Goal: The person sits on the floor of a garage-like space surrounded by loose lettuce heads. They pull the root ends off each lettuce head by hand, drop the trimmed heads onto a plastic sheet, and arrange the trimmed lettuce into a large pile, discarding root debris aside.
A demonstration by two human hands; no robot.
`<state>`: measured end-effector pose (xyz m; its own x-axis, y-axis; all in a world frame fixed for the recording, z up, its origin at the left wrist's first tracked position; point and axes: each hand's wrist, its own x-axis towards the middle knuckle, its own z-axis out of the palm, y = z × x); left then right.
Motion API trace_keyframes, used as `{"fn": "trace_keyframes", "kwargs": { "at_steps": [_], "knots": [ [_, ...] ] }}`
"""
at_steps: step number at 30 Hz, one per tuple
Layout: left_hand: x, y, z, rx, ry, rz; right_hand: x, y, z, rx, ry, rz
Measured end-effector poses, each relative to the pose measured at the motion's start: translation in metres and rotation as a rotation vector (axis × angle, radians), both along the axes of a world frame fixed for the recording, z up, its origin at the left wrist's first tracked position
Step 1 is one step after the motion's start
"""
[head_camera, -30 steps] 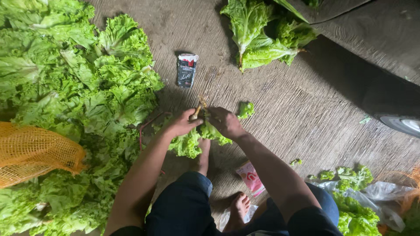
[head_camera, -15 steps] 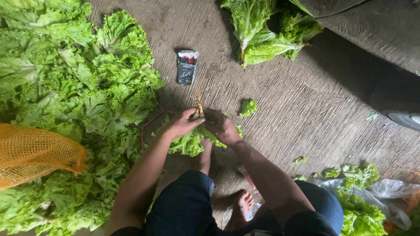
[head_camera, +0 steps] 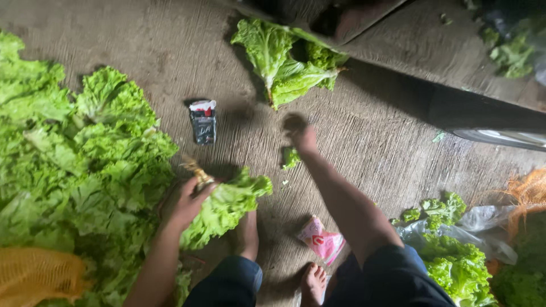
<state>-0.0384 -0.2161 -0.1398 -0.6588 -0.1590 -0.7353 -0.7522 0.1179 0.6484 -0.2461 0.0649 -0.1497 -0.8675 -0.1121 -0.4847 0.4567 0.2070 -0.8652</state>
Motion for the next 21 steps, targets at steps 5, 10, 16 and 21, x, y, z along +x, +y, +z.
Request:
{"fn": "trace_keyframes", "kwargs": {
  "at_steps": [5, 10, 16, 21],
  "knots": [
    [-0.001, -0.036, 0.011, -0.151, -0.106, 0.021, -0.107, 0.037, -0.01, -0.32, -0.221, -0.68],
    [-0.006, -0.046, -0.001, -0.186, -0.128, 0.16, -0.131, 0.018, -0.008, -0.169, 0.021, -0.529],
    [-0.015, -0.044, -0.01, -0.028, 0.026, 0.228, -0.104, 0.049, 0.002, -0.117, 0.044, -0.651],
    [-0.029, -0.033, -0.009, -0.017, 0.056, 0.252, -0.033, 0.085, 0.064, 0.464, 0.674, 0.06]
  ]
}}
